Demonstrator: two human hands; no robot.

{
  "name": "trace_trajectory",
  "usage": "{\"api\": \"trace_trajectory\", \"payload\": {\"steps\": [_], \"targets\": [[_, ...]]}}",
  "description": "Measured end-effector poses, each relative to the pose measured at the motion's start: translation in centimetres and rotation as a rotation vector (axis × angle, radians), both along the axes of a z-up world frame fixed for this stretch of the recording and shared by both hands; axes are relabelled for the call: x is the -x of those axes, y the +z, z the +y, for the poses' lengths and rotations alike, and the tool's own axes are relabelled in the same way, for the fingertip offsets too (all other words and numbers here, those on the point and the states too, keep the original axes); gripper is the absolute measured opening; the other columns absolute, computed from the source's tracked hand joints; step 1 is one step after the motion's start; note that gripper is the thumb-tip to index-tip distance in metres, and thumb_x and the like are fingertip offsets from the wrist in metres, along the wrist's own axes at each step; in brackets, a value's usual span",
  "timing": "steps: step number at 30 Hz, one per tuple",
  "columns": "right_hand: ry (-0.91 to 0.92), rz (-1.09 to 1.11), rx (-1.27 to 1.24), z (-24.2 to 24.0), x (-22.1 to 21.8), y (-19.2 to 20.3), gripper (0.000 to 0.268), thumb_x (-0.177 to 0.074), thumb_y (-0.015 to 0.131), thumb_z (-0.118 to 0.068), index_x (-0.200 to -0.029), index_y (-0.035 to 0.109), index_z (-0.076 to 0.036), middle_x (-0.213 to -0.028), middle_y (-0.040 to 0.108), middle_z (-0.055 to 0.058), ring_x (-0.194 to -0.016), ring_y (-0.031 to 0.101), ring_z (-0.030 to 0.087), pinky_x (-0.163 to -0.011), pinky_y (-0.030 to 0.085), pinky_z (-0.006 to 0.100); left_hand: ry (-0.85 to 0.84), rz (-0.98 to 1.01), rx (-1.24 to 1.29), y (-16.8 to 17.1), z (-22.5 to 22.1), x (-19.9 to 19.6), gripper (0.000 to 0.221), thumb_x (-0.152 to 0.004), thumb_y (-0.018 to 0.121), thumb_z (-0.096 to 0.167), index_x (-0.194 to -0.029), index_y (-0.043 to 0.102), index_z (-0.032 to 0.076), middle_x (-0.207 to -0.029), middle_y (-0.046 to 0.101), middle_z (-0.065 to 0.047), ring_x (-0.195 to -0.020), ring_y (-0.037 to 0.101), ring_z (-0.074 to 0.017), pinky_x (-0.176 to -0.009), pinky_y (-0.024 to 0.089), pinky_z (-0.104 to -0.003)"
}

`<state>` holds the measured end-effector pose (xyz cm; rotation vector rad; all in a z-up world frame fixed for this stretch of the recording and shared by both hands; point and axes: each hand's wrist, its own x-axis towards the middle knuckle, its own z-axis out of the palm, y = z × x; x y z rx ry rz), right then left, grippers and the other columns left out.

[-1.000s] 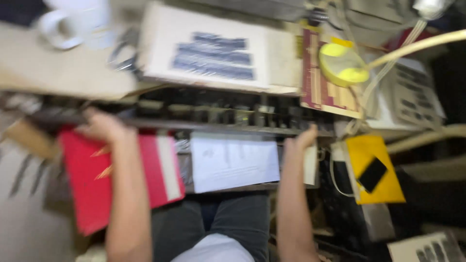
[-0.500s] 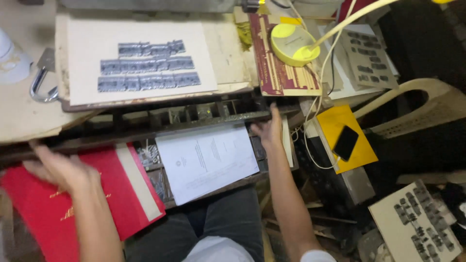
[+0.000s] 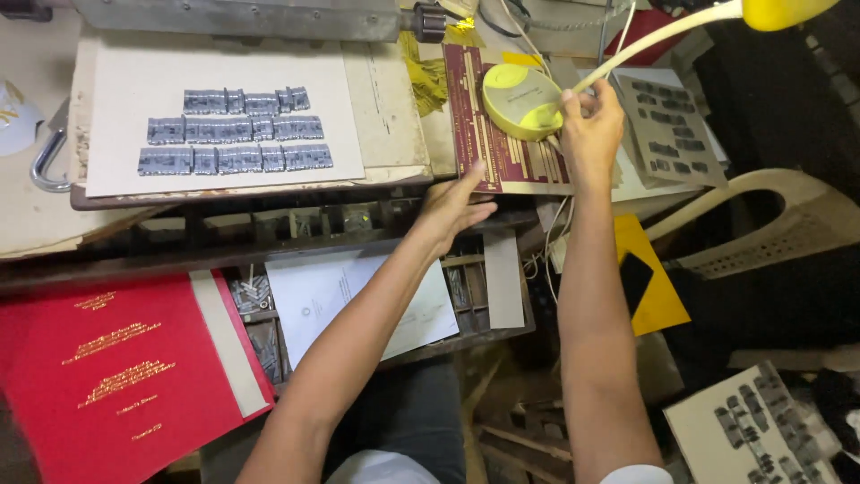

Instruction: Manually picking and arranging metal type characters from a type case for letterpress printing.

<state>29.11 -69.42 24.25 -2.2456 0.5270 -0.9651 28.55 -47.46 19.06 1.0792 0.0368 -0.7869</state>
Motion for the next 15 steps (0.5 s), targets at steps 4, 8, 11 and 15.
{"api": "trace_trajectory", "payload": {"steps": [4,8,11,15], "targets": [[0.105,0.007,0.047,-0.3,-0.4,0.3,0.014,-0.1,0.059,-0.021,-0.102,0.069,-0.011,-0.09,0.074,0.002,-0.081,0.072,0.014,-0.07,0.059,0.032,0.026,-0.01,-0.079,-1.1,-2.7,-1.2,0.073,-0.091,0.062,0.042,-0.144,0.039,-0.002,-0.145,0.052,-0.021,-0.096,0.078,-0.0266,-0.085,0.065,-0.029],[0.282,-0.089,-0.034,2.1,3.1,3.0,0.009,-0.109,0.052,-0.013,-0.106,0.06,-0.008,-0.091,0.071,0.006,-0.078,0.072,0.014,-0.063,0.064,0.026,0.027,-0.232,-0.188,1.7,-0.5,1.1,0.028,-0.1,0.055,0.037,-0.094,0.057,0.01,-0.098,0.075,-0.006,-0.095,0.083,-0.0246,-0.071,0.059,-0.022],[0.335,-0.13,0.007,2.4,5.7,4.0,0.009,-0.11,0.052,-0.008,-0.104,0.059,-0.007,-0.092,0.07,0.008,-0.079,0.07,0.015,-0.066,0.064,0.028,0.043,-0.34,-0.174,2.4,1.1,3.7,0.037,-0.097,0.055,0.037,-0.111,0.068,0.005,-0.115,0.078,-0.01,-0.09,0.082,-0.0222,-0.077,0.065,-0.026],[0.364,-0.104,0.09,3.0,9.9,4.6,0.009,-0.112,0.048,-0.003,-0.112,0.057,-0.002,-0.099,0.07,0.014,-0.083,0.072,0.02,-0.07,0.068,0.028,0.06,-0.359,-0.079,2.8,3.4,7.4,0.038,-0.099,0.055,0.028,-0.125,0.063,0.002,-0.119,0.071,-0.012,-0.097,0.076,-0.0228,-0.091,0.068,-0.033]]}}
